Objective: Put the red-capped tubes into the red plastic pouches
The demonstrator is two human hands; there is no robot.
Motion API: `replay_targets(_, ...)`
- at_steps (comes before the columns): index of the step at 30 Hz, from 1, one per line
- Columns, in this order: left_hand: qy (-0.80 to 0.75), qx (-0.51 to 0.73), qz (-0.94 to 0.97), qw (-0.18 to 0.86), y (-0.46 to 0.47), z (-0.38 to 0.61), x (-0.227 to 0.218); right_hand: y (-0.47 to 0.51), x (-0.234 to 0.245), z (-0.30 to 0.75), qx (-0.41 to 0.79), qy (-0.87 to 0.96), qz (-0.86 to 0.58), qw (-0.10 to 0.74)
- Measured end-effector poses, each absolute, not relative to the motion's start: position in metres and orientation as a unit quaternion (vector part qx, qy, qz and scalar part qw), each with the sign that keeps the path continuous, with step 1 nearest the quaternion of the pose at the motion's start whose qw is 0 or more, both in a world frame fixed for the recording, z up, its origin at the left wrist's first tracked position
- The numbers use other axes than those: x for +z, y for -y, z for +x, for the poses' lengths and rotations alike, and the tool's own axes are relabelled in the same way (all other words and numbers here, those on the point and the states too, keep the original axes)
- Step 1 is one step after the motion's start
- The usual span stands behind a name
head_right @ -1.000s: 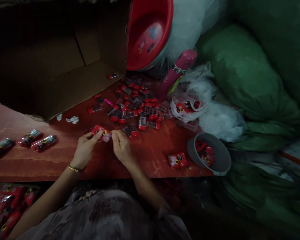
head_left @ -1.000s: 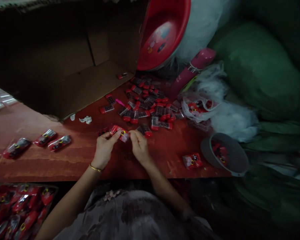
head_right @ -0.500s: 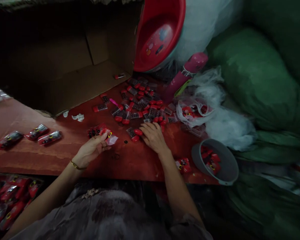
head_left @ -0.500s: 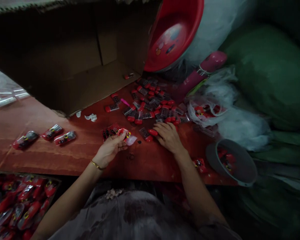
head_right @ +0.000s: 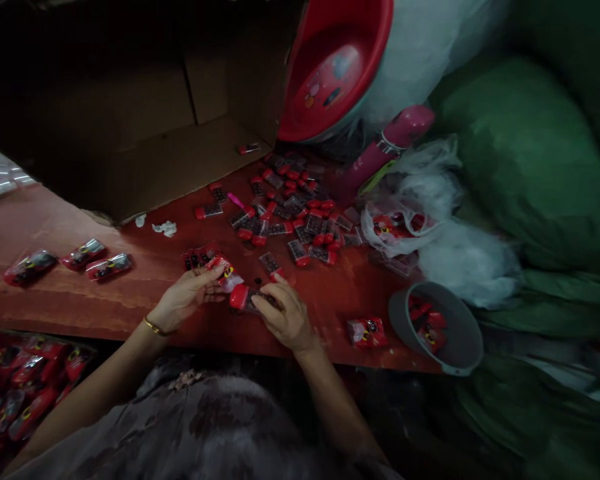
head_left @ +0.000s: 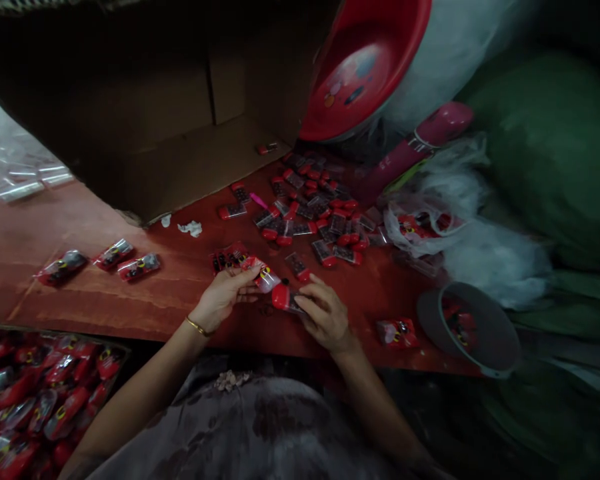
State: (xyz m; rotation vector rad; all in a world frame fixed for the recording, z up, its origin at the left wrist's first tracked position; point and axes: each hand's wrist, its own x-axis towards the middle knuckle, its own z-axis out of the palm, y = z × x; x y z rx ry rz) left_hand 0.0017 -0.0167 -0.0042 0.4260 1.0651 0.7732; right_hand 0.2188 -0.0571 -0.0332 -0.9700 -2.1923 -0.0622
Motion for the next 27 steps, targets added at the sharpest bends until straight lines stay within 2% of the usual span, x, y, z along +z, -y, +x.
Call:
replay_targets(3,-0.489,0.355,0.199,0.772,0.017,-0.003,-0.004,0.056,-0.033,0.217,-0.04,0.865,-0.358,0.349)
replay_targets(10,-0.493,0.381,0.249,0.742,0.019,-0.004,-0.008,0.054,-0.035,0.204,-0.045,0.841,-0.367,0.394)
replay_targets(20,-0.468,0.46,0.155,0.738,0.029,0.019,-0.009,0.052,-0.043,0.176,-0.026,0.795,-0.43,0.428)
replay_targets(23,-0.46,0.495,0.103,0.73,0.026,0.022,-0.01,0.053,-0.04,0.163,0.009,0.774,-0.458,0.438)
replay_targets(27,-0.446,0.533,0.103,0.712,0.024,0.021,-0.007,0.055,-0.036,0.154,0.122,0.735,-0.507,0.434)
